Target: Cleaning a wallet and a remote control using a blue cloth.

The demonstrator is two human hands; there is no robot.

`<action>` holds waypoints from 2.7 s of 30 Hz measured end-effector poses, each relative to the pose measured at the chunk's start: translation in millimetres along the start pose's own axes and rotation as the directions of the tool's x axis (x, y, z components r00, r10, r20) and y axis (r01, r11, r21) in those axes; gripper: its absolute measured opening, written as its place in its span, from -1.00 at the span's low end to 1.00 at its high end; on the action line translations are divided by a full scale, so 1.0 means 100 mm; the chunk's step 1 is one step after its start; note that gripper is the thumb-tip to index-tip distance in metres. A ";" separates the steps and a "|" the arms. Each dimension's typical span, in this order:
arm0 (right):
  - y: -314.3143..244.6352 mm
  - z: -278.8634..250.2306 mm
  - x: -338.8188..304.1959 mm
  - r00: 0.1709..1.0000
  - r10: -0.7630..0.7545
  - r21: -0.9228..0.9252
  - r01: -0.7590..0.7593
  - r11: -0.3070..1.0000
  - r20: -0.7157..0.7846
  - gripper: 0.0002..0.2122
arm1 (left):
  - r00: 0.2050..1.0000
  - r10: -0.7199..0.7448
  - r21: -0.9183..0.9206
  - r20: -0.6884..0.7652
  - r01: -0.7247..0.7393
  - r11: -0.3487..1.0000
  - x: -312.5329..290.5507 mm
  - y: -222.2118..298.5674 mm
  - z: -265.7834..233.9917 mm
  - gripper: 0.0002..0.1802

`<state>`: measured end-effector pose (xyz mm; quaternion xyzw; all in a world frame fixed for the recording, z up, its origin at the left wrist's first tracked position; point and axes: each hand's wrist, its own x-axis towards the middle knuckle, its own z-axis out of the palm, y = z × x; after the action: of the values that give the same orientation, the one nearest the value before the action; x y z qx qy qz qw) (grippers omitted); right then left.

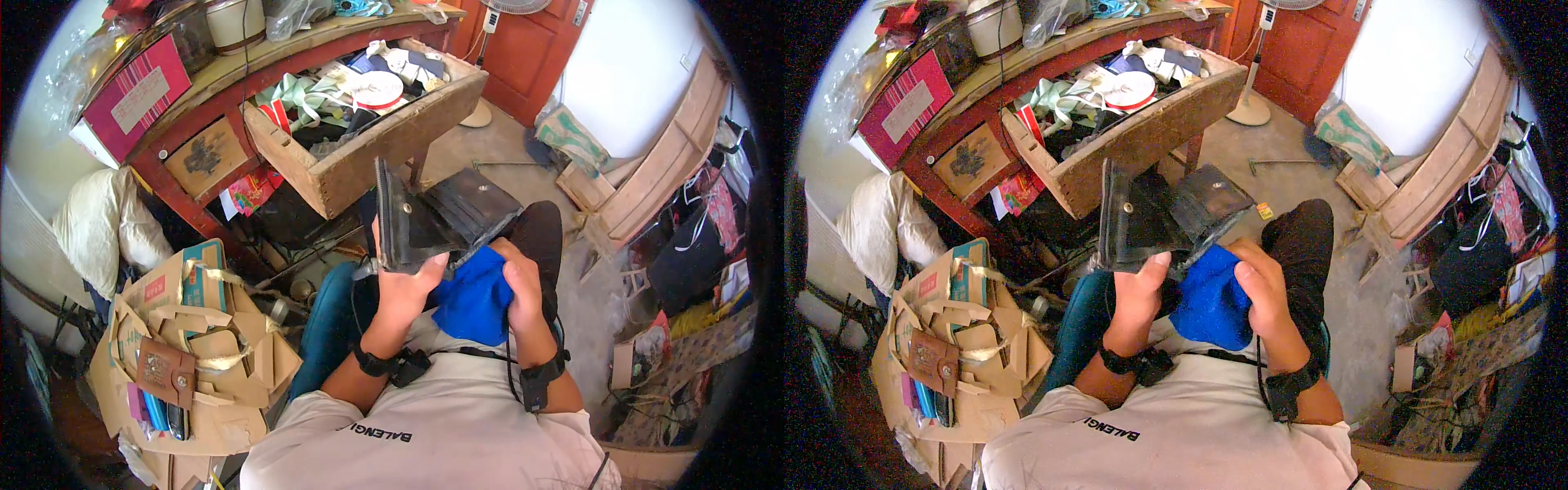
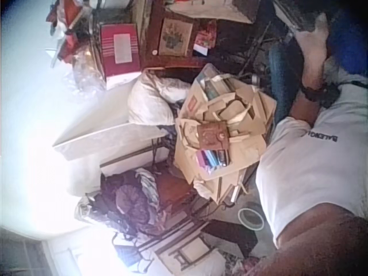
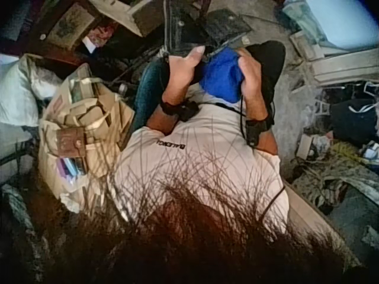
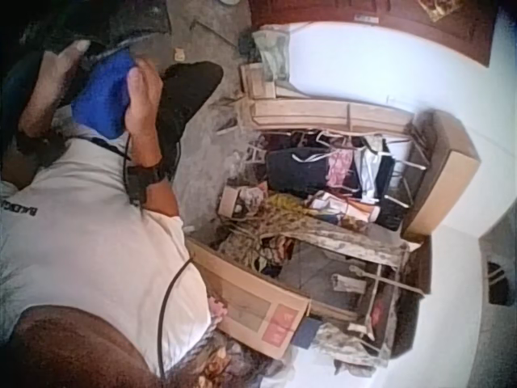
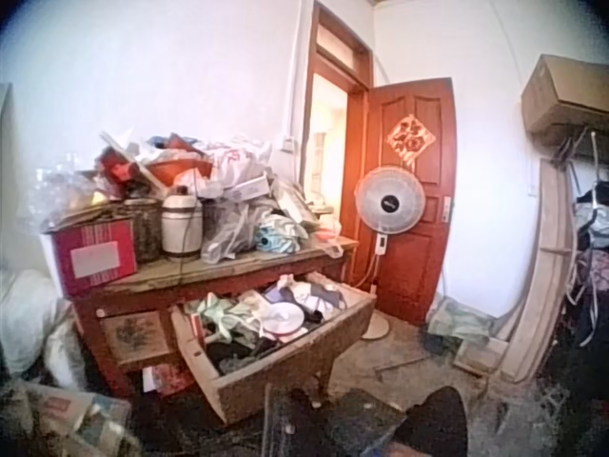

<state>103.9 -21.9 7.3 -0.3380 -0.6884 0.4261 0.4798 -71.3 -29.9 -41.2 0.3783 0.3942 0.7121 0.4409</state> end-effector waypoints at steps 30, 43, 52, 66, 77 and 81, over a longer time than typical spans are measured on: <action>0.01 0.27 0.03 0.943 0.040 -0.265 -0.133 0.955 -0.330 -0.84 | 0.915 0.391 0.325 0.095 -0.400 0.857 0.03 0.11 0.18 0.27; 0.07 -0.15 0.12 0.769 0.598 0.821 -0.180 0.543 -0.227 -0.65 | 0.995 0.096 -0.051 -0.023 -0.097 0.994 -0.06 -0.08 0.08 -0.16; 0.06 -0.05 -0.05 0.953 0.278 0.558 -0.167 0.813 -0.119 -0.62 | 0.999 0.029 0.075 0.017 -0.030 0.997 -0.01 -0.12 0.04 -0.01; -0.01 0.04 -0.11 0.916 0.036 -0.154 -0.106 0.982 -0.399 -0.89 | 0.928 0.300 0.278 0.223 -0.355 0.893 0.12 -0.15 0.29 0.21; -0.14 -0.27 -0.21 0.753 -0.036 -0.279 -0.199 0.939 -0.657 -0.90 | 0.927 0.170 0.059 0.335 -0.200 0.978 0.03 -0.27 0.57 0.25; -0.11 -0.60 -0.28 0.580 0.102 0.052 -0.102 0.993 -0.808 -0.80 | 0.932 -0.022 0.103 0.360 -0.016 0.995 -0.04 -0.23 0.60 0.19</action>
<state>168.5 -35.4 17.6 -0.5336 -0.3744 0.2526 0.7150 -9.5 -13.6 -38.4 0.5244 0.3436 0.6082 0.4868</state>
